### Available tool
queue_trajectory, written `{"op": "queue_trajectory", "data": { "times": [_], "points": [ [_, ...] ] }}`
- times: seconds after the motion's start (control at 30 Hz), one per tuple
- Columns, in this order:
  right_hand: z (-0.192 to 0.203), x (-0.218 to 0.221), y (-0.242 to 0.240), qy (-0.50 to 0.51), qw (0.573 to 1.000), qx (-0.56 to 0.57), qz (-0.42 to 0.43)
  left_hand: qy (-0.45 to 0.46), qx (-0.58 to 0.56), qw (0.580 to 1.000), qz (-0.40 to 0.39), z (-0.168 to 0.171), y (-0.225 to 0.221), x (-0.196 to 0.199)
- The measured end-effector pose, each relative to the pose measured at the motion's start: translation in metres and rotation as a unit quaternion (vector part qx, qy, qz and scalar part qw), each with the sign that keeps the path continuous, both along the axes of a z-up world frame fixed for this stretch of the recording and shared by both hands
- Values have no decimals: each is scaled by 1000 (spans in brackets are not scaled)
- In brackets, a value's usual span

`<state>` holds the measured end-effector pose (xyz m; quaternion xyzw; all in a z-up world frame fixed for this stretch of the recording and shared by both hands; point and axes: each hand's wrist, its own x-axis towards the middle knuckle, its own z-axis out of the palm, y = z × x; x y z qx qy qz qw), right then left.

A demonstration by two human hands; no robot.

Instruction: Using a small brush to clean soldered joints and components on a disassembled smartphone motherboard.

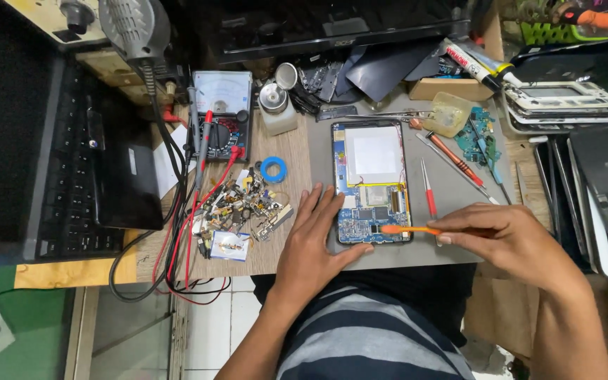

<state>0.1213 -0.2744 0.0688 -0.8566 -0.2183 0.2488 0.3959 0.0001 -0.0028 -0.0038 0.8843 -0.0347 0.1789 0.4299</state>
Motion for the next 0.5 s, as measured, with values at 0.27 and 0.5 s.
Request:
{"op": "queue_trajectory", "data": {
  "times": [0.27, 0.5],
  "points": [
    [1, -2, 5, -52, 998, 32, 32, 29, 2, 1000, -1, 4, 0, 0],
    [14, 1, -13, -84, 996, 40, 10, 20, -2, 1000, 5, 2, -2, 0]
  ]
}}
